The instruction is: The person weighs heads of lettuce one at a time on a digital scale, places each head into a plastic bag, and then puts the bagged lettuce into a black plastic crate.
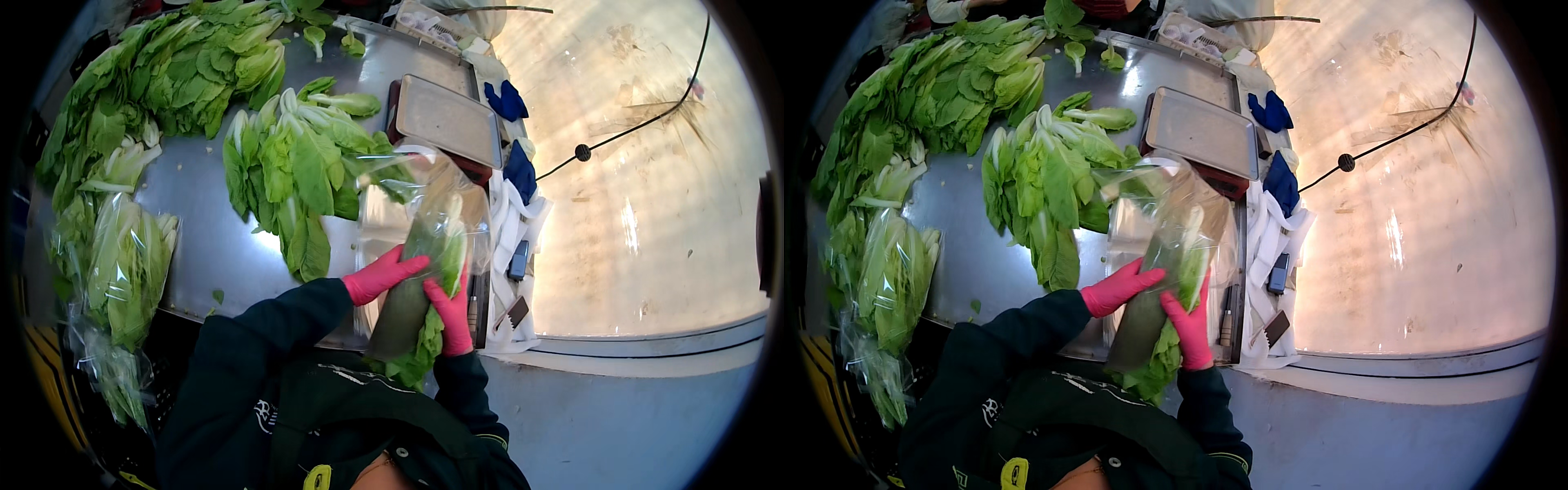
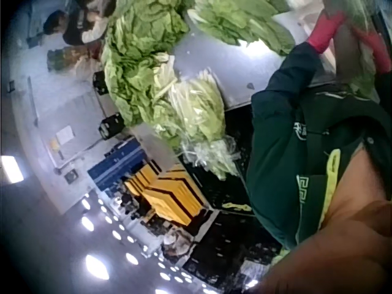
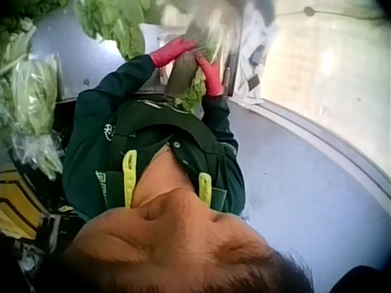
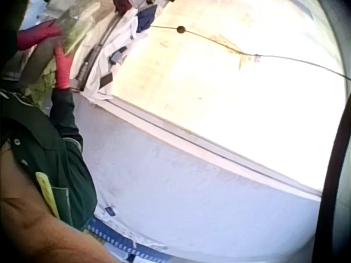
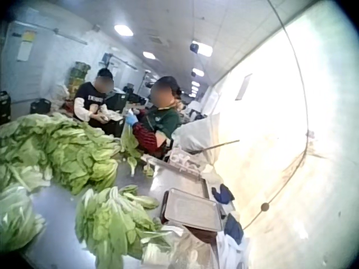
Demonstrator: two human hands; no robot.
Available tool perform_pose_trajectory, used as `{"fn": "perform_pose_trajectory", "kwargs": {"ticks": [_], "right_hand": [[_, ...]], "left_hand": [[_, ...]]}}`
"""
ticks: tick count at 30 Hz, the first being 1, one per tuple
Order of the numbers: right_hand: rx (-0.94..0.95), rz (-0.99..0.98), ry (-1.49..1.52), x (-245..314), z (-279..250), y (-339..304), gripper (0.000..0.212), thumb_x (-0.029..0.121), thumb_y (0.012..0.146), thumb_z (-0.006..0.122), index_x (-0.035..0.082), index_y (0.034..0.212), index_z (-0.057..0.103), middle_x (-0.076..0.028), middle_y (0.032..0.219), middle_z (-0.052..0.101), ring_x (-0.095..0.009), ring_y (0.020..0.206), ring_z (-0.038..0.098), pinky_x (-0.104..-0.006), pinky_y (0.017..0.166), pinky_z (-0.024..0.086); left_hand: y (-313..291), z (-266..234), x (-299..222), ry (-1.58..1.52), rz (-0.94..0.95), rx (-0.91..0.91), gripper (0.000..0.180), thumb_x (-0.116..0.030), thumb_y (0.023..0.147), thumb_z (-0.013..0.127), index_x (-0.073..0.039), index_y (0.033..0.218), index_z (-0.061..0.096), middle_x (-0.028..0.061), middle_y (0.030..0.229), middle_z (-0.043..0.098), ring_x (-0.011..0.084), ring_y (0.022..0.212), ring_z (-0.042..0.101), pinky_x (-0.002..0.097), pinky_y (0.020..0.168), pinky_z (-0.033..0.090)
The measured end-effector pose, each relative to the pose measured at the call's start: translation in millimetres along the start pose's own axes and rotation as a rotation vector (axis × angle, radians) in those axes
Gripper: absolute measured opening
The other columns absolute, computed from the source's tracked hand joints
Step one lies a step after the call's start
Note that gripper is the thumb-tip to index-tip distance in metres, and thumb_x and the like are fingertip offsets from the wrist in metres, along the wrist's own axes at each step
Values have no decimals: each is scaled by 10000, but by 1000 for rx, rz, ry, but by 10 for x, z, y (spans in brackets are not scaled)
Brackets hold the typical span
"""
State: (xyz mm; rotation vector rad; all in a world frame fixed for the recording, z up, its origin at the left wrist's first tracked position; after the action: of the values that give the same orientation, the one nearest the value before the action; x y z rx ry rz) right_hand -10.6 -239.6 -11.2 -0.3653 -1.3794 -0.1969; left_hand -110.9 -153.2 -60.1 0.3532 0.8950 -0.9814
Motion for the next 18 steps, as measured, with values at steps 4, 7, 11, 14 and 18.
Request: {"fn": "perform_pose_trajectory", "kwargs": {"ticks": [4,7,11,14,18], "right_hand": [[197,64,-228,-144,33,-120,932,168,878,615,147,1476,-99,-94,1421,335,-189,1153,465,-314,893,437],[236,222,-205,-24,4,-152,792,184,918,564,140,1485,12,-91,1326,461,-143,1035,524,-292,744,483],[38,-122,-808,117,-289,-126,480,129,926,544,82,1384,409,-103,1034,645,-122,863,594,-277,639,486],[-348,-676,-1264,547,-103,-81,245,72,794,689,60,1026,612,-114,870,586,-252,795,590,-309,666,477],[-390,-950,-1152,764,75,126,223,18,756,711,30,894,536,-139,964,544,-302,886,544,-337,802,438]], "left_hand": [[14,-217,18,-411,-155,-5,637,-495,894,542,-37,1325,442,98,1237,548,169,1090,544,306,960,419],[39,-419,267,-537,-255,-15,663,-546,886,515,-67,1339,445,102,1279,537,192,1114,538,331,984,405],[-219,-295,211,-642,-300,7,678,-580,879,492,-100,1355,441,84,1306,525,216,1154,514,359,1012,378],[-282,-277,171,-602,-283,-56,696,-603,876,471,-106,1362,436,81,1325,510,225,1173,501,369,1022,368],[-231,-272,198,-615,-304,-17,708,-614,873,463,-112,1372,425,83,1345,493,225,1185,492,372,1032,357]]}}
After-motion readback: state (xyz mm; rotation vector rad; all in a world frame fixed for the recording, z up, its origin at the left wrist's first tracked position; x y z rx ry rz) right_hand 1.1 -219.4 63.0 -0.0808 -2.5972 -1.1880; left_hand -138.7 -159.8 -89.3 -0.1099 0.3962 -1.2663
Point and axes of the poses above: each hand's wrist, its own y-axis towards the middle knuckle, its own z-axis out of the palm, x = y × z, the point moved 5 cm from there along y, towards the middle knuckle
